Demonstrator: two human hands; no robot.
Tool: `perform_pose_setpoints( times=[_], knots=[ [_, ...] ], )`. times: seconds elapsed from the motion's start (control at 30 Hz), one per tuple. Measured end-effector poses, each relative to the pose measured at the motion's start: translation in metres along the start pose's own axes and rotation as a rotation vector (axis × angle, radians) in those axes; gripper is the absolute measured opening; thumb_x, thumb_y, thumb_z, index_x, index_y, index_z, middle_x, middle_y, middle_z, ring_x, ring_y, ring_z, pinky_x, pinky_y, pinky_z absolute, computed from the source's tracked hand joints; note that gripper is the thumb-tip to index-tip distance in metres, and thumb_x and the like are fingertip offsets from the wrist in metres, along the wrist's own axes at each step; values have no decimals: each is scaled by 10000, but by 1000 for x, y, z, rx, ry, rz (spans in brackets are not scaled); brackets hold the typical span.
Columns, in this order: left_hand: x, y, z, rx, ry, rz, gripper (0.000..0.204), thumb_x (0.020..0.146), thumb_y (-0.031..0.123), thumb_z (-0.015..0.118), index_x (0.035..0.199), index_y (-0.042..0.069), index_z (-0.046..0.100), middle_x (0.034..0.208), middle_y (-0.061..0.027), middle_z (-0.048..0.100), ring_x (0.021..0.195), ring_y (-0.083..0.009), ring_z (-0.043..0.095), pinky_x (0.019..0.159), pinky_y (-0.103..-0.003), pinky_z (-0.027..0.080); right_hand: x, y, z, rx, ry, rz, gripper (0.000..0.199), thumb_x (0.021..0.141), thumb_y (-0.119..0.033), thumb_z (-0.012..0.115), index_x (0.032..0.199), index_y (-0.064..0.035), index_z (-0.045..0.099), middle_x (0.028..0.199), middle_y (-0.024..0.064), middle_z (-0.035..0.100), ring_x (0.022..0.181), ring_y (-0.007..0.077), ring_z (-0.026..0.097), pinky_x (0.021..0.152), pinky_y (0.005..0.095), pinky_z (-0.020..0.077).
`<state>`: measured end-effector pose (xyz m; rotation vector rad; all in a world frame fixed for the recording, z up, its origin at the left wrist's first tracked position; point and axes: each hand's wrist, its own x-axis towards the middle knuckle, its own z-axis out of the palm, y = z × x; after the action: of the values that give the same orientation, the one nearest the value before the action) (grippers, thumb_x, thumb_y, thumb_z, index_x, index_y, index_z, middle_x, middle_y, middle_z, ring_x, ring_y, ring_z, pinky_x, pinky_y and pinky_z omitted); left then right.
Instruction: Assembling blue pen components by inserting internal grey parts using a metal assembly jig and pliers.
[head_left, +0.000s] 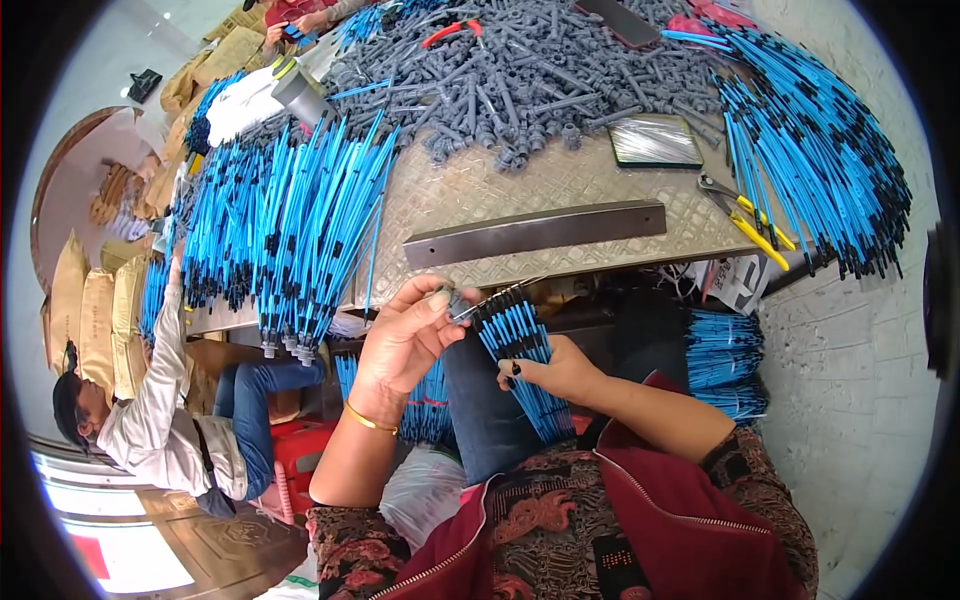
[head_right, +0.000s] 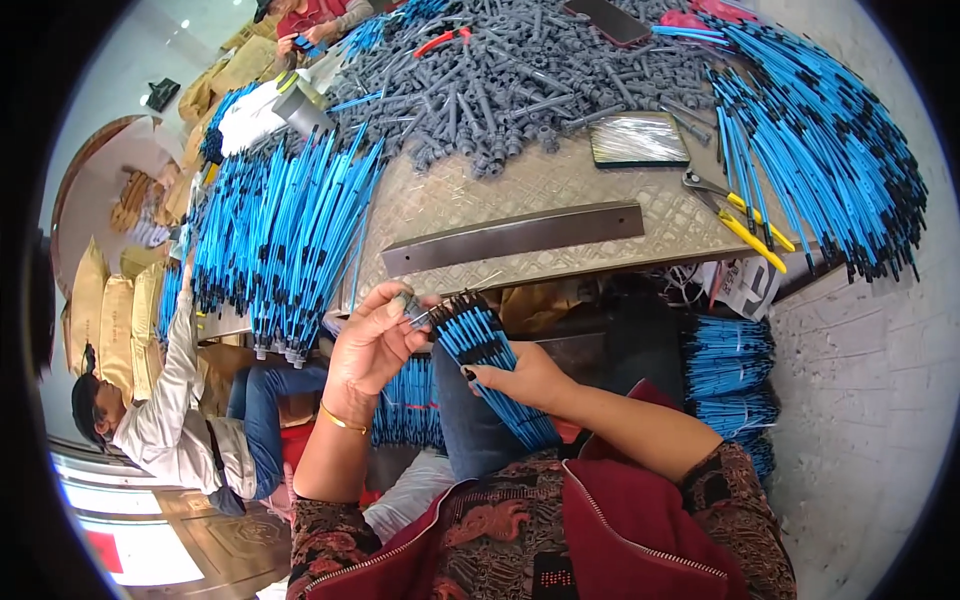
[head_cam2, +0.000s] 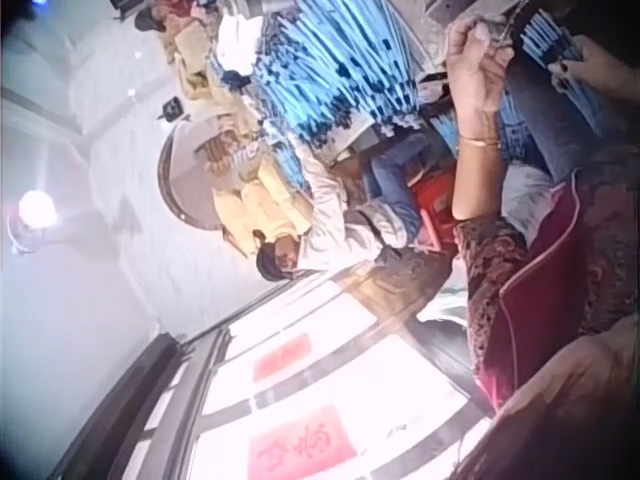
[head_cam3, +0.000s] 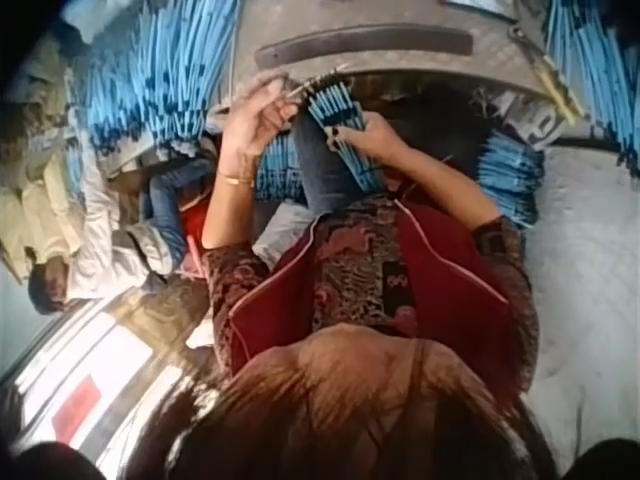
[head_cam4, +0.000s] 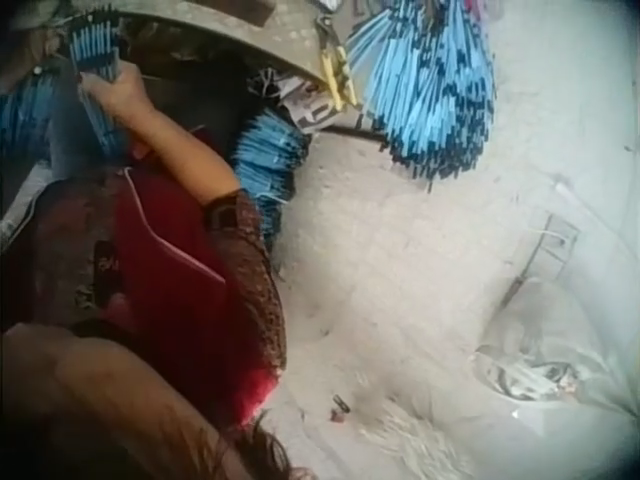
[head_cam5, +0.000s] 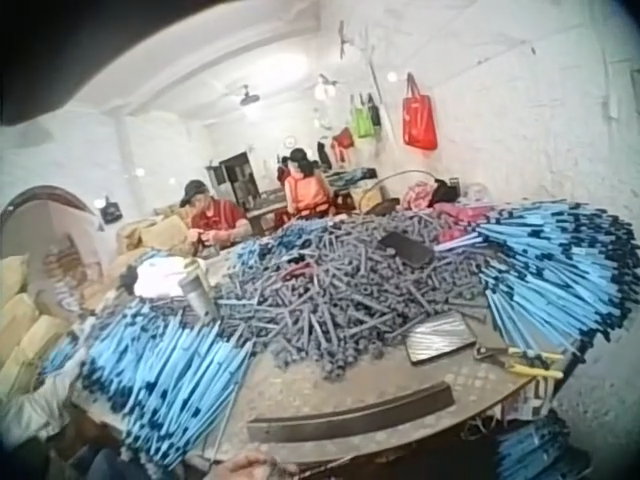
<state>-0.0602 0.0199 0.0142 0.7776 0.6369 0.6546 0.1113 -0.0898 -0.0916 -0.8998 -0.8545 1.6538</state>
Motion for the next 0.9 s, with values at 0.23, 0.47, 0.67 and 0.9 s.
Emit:
perform_pose_setpoints(
  times=[0.23,0.47,0.67,0.9],
  knots=[
    [0,6,1,-2,-20,-24,294,881,134,600,1145,16,547,987,-149,641,761,-194,645,648,-277,540,0,-3,-3,-27,-6,-10,182,853,-170,640,898,6,621,793,62,648,747,135,611,704,280,489],
    [2,1,-5,102,-12,2,278,883,166,603,1121,28,562,926,-119,646,726,-168,611,619,-256,494,2,-2,-3,-9,-4,10,184,855,-177,638,898,1,622,798,54,645,744,129,608,695,275,488],
    [-1,8,3,201,53,-5,299,876,171,615,1128,19,563,815,-72,647,683,-146,604,597,-236,488,3,-6,3,-138,13,22,180,854,-185,643,915,-17,629,814,42,645,748,108,602,685,266,489],
    [-11,11,13,488,75,65,298,875,106,607,1151,9,550,872,-71,656,664,-109,595,598,-214,499,1,-10,9,-195,67,25,195,842,-219,661,917,-40,650,815,9,645,740,74,581,687,248,476]
  ],
)
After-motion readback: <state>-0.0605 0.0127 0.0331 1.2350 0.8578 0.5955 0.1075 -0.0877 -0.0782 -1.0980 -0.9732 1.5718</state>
